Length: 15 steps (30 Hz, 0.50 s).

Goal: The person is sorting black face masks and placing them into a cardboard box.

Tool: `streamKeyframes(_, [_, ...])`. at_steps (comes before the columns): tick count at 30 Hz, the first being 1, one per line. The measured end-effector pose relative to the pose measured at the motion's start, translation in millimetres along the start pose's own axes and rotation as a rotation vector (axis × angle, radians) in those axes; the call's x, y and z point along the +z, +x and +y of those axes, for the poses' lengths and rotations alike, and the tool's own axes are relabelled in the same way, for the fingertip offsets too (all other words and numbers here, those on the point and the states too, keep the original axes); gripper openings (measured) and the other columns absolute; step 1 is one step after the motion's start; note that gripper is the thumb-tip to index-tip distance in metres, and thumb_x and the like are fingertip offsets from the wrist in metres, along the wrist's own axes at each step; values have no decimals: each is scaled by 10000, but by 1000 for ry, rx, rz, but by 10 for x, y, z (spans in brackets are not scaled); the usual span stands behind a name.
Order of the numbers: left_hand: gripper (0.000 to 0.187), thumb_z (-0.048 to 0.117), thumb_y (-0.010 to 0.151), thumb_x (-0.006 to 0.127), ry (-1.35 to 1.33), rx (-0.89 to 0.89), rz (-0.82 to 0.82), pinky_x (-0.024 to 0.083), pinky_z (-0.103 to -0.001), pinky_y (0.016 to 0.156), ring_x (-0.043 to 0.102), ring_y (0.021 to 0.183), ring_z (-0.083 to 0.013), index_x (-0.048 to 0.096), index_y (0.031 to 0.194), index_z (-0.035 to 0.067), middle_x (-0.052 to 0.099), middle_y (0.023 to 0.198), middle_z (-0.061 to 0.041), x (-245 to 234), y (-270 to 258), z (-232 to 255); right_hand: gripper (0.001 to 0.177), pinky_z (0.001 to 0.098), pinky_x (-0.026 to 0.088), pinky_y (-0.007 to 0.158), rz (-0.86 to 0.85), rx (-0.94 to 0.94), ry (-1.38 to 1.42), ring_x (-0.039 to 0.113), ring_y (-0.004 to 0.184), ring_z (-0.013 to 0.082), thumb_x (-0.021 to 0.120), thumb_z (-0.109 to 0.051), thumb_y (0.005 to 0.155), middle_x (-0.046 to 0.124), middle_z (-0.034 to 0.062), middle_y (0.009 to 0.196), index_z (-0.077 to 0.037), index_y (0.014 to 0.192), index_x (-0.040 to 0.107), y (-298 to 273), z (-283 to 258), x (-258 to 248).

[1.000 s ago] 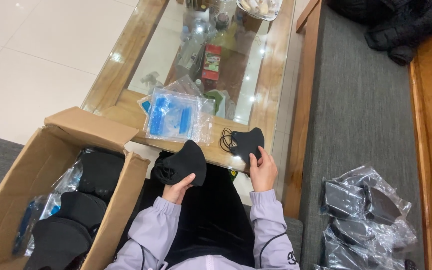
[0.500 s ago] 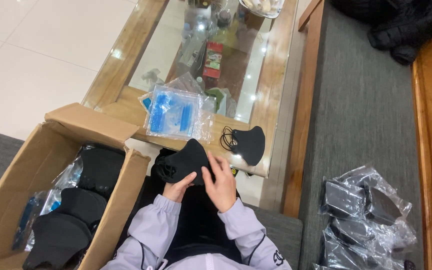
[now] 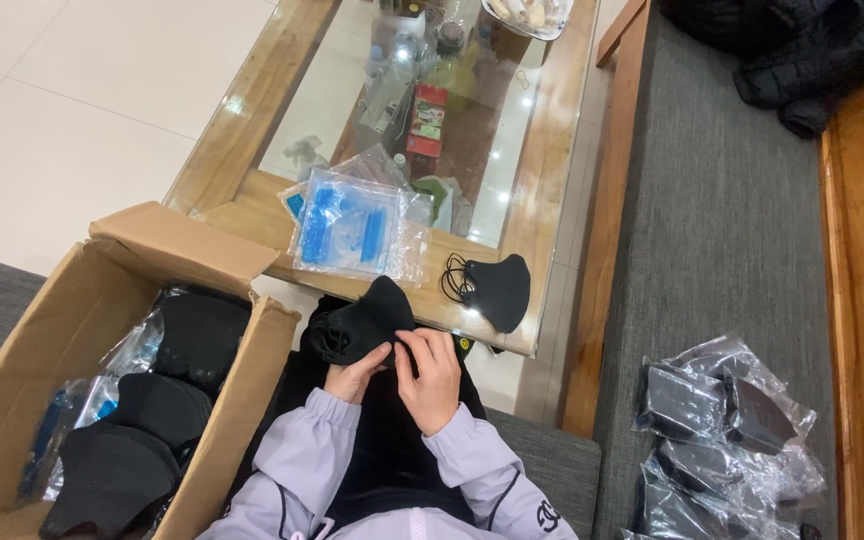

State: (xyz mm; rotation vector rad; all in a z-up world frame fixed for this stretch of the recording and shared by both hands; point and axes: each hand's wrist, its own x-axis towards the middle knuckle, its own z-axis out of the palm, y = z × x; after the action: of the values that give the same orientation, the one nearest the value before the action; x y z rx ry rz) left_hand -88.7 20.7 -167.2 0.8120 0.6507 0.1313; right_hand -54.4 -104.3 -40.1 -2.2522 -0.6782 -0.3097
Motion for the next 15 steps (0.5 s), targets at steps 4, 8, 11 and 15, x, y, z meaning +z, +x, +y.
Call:
streamKeyframes(4, [488,5,718,946,-10,3,-10,625,-338,665,755,819,-255,766,1166,78,785,1129,-119,-59,35,-48,140,291,554,743,23,-25,36,656,854,219,713,-93,938,665,9,884,-101,1074,747,-19,24,30])
streamKeyframes(8, [460,3,713,948,7,4,-34,625,-315,652,760,802,-232,782,1134,87,795,1098,-110,-35,-1,17,104,282,565,686,28,26,46,676,803,206,713,-112,951,690,10,818,-111,1045,757,-45,75,45])
streamKeyframes(11, [448,-15,701,944,28,17,-42,629,-306,628,766,772,-236,784,1111,71,804,1056,-127,70,-93,169,114,301,570,595,37,199,91,689,720,218,694,-182,970,672,5,765,-150,1066,747,-37,121,38])
streamKeyframes(15, [486,-42,697,937,-8,-19,-34,634,-322,659,772,793,-251,785,1138,97,800,1085,-105,92,-147,207,88,377,507,578,182,373,369,627,629,261,757,-98,933,657,163,659,-27,957,712,22,338,-27])
